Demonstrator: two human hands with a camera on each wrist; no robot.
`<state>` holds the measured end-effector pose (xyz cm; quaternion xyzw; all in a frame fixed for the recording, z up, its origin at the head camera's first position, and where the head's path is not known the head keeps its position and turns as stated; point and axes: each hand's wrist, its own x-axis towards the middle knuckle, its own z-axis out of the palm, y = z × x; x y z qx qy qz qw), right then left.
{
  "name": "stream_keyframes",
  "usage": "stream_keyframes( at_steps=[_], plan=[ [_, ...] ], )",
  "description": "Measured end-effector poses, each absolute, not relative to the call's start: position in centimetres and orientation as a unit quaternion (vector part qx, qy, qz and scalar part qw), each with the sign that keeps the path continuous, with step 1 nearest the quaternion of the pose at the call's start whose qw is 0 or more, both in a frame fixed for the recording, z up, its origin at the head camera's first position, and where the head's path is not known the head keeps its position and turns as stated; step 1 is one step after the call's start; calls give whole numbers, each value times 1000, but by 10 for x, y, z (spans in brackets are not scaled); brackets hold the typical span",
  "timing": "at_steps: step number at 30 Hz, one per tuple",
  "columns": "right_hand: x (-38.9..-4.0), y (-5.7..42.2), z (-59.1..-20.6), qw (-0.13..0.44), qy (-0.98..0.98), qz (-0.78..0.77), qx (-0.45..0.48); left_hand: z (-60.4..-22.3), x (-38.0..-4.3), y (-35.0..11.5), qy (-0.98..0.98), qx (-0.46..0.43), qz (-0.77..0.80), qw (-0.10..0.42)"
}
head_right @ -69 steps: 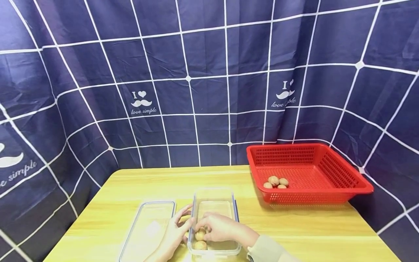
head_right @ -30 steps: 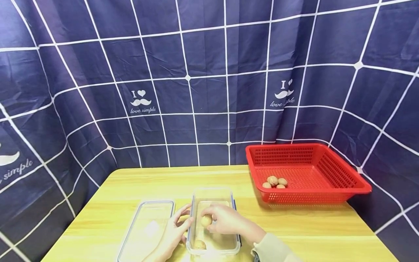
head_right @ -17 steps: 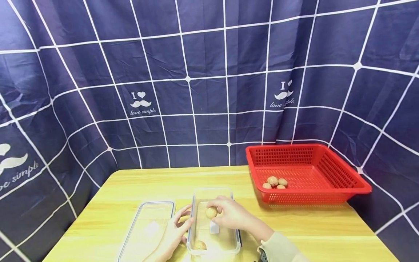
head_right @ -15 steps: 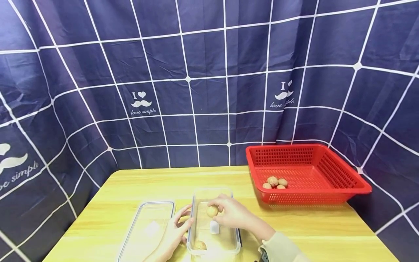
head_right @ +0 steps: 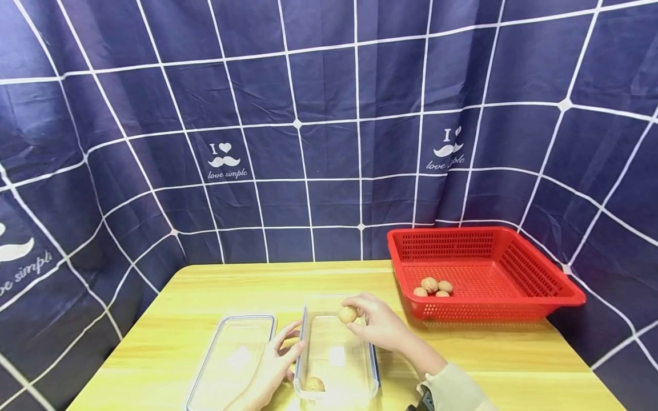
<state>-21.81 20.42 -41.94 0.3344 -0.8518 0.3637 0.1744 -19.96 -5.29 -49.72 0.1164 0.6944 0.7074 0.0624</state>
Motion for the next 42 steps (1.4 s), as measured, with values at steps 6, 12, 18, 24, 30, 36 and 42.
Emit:
stream_keyframes(
  at_steps=[6,12,18,24,30,36,42],
  plan=[
    [-220,216,-415,205,-860,359,299,-499,-200,-53,692,120,709,62],
    [-220,226,-409,210,-865,366,269,-498,-199,-53,690,121,711,65],
    [-219,234,-404,233,-861,371,258,-497,-200,-53,686,124,714,66],
    [-221,249,-400,244,-864,370,239,-496,-200,-52,688,121,712,63],
    [-222,268,-396,240,-868,382,207,-498,-201,-52,687,121,714,62],
    [-224,284,-395,260,-873,374,174,-499,-201,-51,691,119,711,60],
    [-228,300,-394,266,-881,362,146,-500,-201,-52,692,116,710,52]
  ],
)
